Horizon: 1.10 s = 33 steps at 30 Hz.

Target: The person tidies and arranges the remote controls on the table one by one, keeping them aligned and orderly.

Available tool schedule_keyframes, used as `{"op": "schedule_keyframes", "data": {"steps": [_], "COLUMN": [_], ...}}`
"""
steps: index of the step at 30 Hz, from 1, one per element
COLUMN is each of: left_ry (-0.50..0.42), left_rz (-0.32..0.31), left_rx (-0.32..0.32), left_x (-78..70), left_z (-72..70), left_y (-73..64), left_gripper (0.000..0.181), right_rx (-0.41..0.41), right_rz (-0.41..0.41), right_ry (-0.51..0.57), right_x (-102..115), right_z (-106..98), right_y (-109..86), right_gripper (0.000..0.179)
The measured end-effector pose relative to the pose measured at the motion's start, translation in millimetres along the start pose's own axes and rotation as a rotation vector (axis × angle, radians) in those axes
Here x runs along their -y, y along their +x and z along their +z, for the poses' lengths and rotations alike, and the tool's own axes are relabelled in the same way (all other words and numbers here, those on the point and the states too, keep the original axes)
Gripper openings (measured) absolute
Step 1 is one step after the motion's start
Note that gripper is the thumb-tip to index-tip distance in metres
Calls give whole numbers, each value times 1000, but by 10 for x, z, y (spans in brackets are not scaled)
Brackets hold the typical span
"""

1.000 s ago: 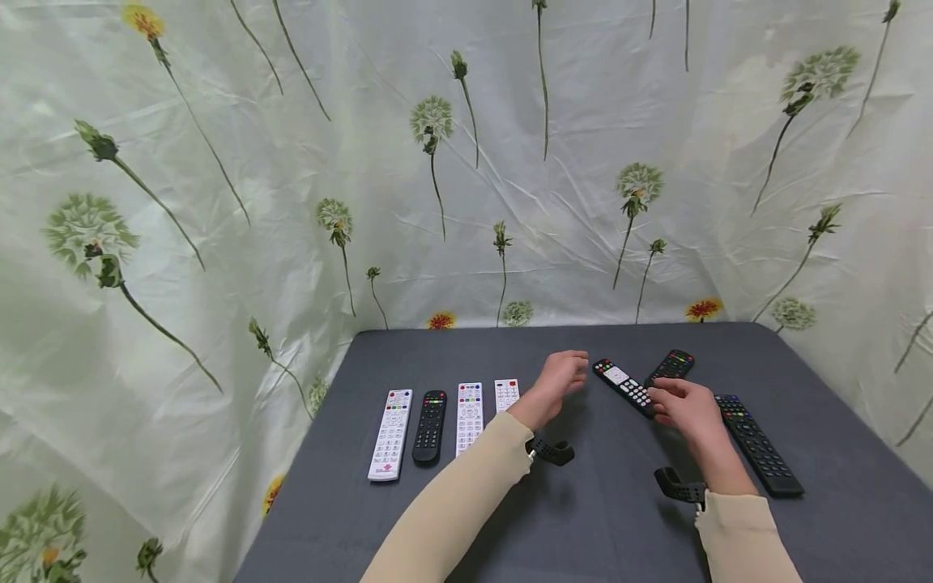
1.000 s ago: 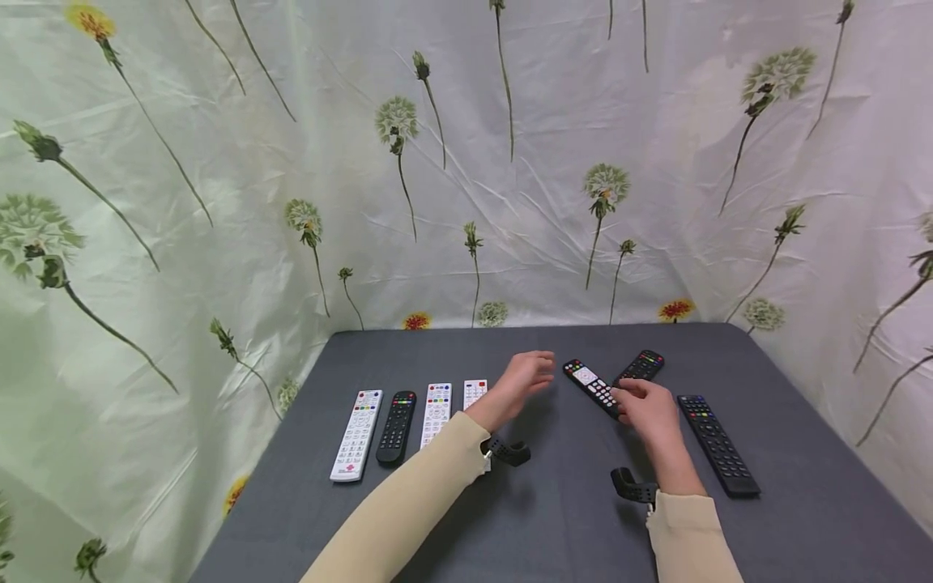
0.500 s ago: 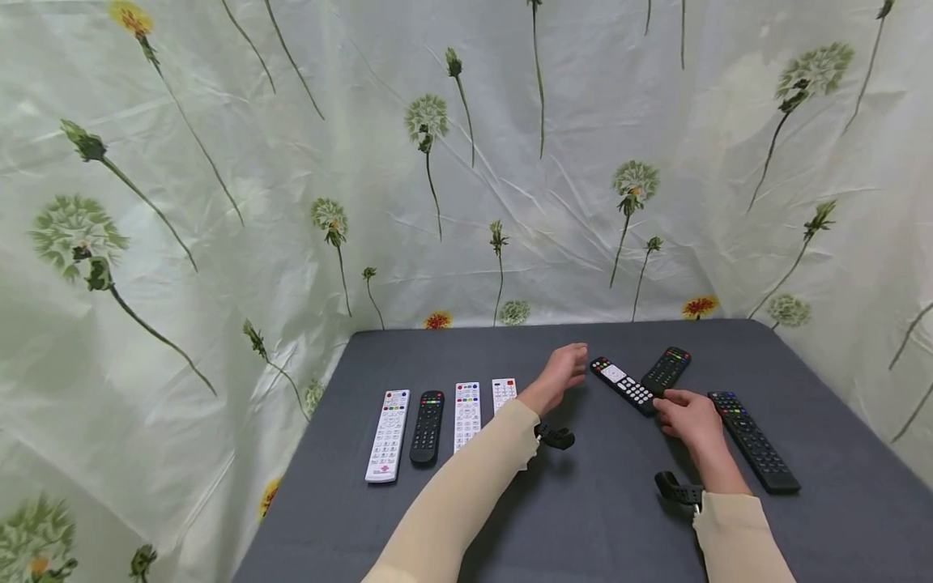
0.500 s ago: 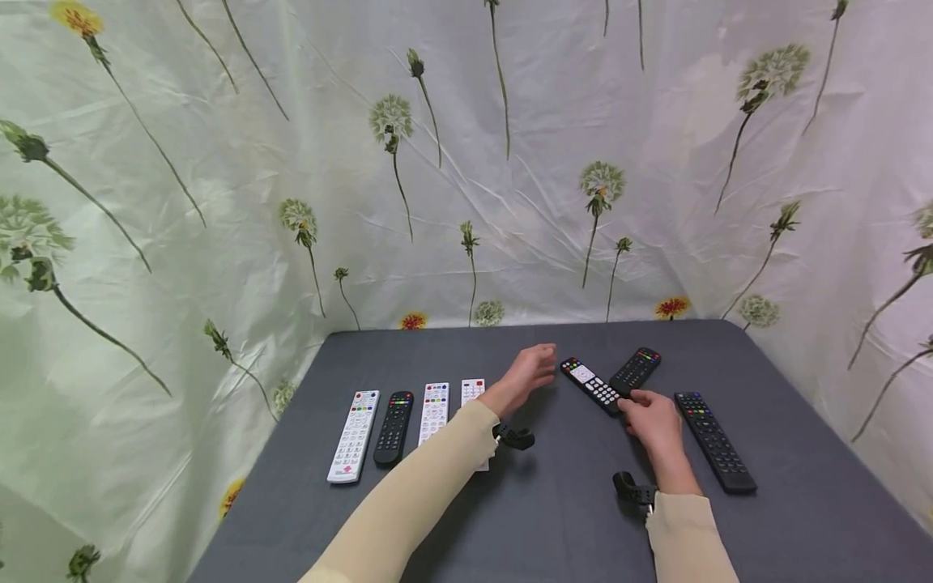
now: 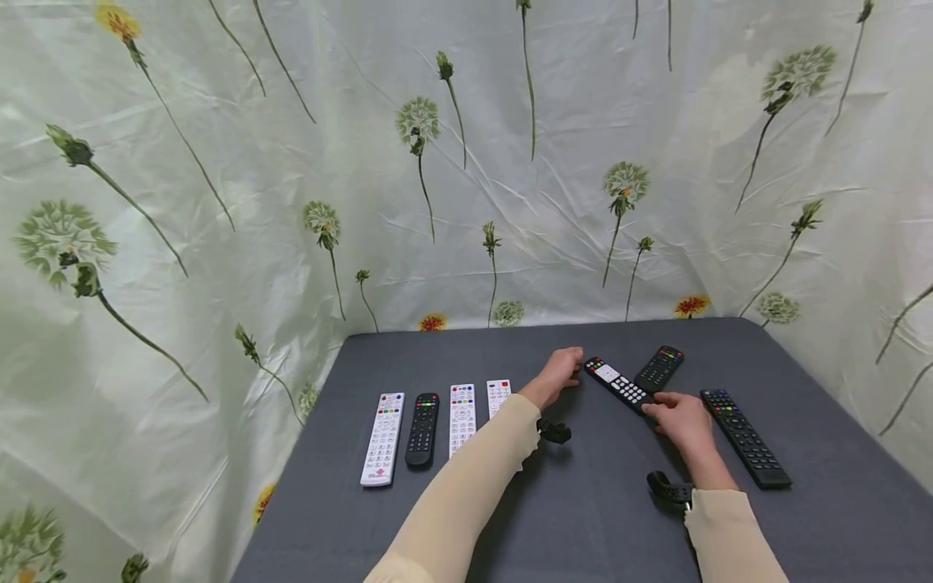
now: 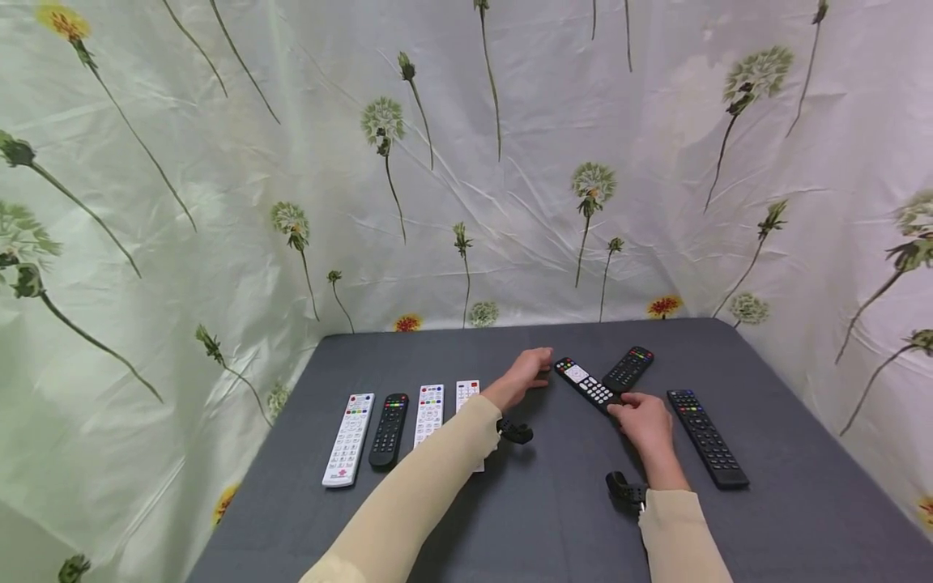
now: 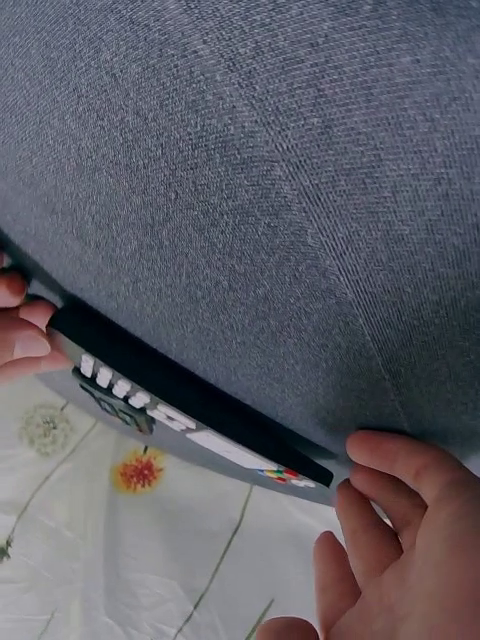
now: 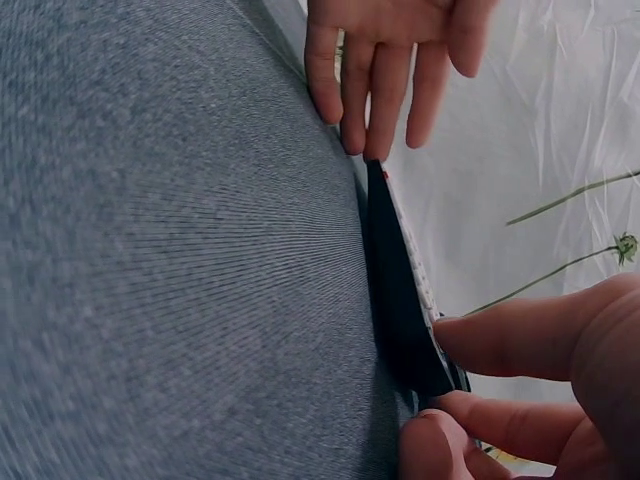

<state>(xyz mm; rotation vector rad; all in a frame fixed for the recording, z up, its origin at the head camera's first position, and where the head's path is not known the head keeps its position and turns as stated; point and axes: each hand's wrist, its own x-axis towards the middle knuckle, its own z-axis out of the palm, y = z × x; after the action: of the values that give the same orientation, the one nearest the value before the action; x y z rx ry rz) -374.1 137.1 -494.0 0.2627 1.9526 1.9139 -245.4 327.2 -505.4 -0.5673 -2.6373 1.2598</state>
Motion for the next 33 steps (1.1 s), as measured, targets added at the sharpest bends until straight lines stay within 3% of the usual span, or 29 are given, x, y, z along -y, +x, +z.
{"op": "schedule_keyframes", "data": {"steps": [9, 13, 17, 23, 33], "left_ry": [201, 227, 154, 7, -68], "left_rz": [28, 32, 18, -4, -7], "left_rx": [-47, -127, -211, -276, -295], "left_x": [16, 35, 52, 90, 78], "left_z": [71, 67, 68, 58, 1], "left_y": [-40, -18, 28, 54, 9], "left_gripper": [40, 36, 36, 26, 13], "right_rx": [-13, -26, -30, -26, 52], "right_rz": [-50, -46, -58, -63, 1], "right_ry": [-21, -11, -5, 42, 246], "right_x": [-20, -22, -18, -7, 1], "right_z": [20, 19, 7, 1, -19], "right_y": [-27, -28, -30, -32, -43], "right_gripper": [44, 42, 40, 35, 38]}}
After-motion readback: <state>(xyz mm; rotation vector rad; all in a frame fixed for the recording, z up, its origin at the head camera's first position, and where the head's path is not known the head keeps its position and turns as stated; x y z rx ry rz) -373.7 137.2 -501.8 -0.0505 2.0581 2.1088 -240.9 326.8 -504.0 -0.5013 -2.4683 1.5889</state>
